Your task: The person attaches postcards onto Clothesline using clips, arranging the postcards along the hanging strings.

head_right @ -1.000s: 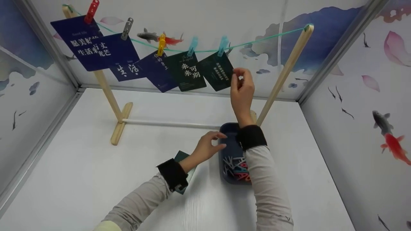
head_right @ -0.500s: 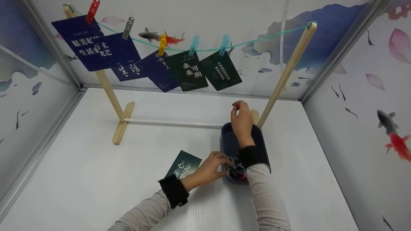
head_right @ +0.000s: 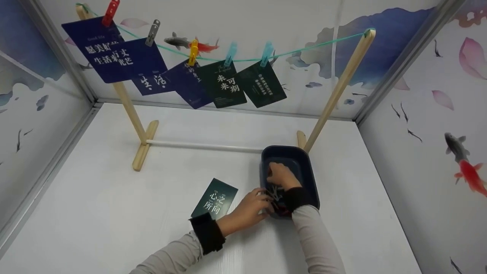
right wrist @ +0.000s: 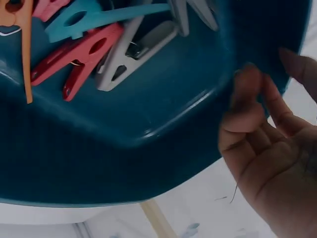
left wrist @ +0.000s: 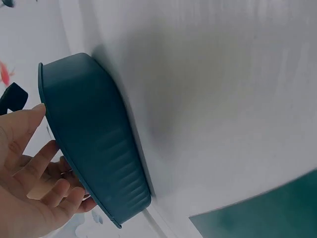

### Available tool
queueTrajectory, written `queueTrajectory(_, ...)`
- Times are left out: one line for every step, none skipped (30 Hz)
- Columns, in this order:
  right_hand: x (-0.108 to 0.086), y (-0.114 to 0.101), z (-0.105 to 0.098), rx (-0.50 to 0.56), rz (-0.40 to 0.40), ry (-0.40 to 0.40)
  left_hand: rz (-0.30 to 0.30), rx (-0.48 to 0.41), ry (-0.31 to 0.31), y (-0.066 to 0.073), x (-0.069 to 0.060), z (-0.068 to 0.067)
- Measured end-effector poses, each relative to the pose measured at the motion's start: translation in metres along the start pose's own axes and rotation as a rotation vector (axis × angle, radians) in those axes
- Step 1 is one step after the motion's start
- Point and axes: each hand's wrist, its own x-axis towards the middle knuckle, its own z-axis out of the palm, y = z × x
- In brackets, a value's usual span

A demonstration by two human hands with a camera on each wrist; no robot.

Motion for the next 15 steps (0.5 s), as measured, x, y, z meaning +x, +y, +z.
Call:
queueTrajectory(-0.001, -0.001, 0.002, -0.012, 0.017, -0.031, 0.007, 0.013, 0.004, 0.000, 0.000, 0.001)
queueTrajectory(-0.001, -0.001, 0.004, -0.022, 0.040, -0.062, 0.010, 0.022, 0.007, 0.000, 0.000, 0.002)
queueTrajectory(-0.001, -0.002, 0.006, -0.036, 0.061, -0.093, 0.014, 0.029, 0.012, 0.000, -0.001, 0.003)
queueTrajectory(-0.001, -0.003, 0.008, -0.052, 0.081, -0.120, 0.018, 0.035, 0.018, 0.000, -0.001, 0.004)
queueTrajectory(-0.001, -0.004, 0.011, -0.064, 0.102, -0.147, 0.020, 0.039, 0.023, 0.000, -0.002, 0.005)
queueTrajectory(0.000, -0.005, 0.013, -0.070, 0.126, -0.171, 0.021, 0.042, 0.027, 0.000, -0.003, 0.006)
queueTrajectory(0.000, -0.005, 0.015, -0.076, 0.142, -0.191, 0.021, 0.044, 0.032, 0.000, -0.003, 0.007)
queueTrajectory(0.000, -0.006, 0.017, -0.084, 0.152, -0.205, 0.021, 0.044, 0.035, -0.001, -0.004, 0.008)
queueTrajectory(0.001, -0.005, 0.019, -0.089, 0.157, -0.216, 0.023, 0.042, 0.038, -0.001, -0.005, 0.008)
queueTrajectory(0.001, -0.005, 0.021, -0.088, 0.159, -0.220, 0.027, 0.043, 0.040, -0.001, -0.005, 0.009)
queueTrajectory(0.002, -0.005, 0.023, -0.089, 0.163, -0.223, 0.032, 0.043, 0.043, -0.001, -0.006, 0.009)
queueTrajectory(0.002, -0.005, 0.024, -0.093, 0.160, -0.223, 0.036, 0.040, 0.050, -0.002, -0.006, 0.009)
queueTrajectory(0.002, -0.005, 0.025, -0.096, 0.154, -0.218, 0.036, 0.035, 0.058, -0.002, -0.006, 0.009)
queueTrajectory(0.003, -0.005, 0.027, -0.098, 0.145, -0.211, 0.033, 0.024, 0.066, -0.003, -0.007, 0.009)
queueTrajectory(0.004, -0.005, 0.028, -0.097, 0.138, -0.208, 0.028, 0.016, 0.079, -0.004, -0.008, 0.009)
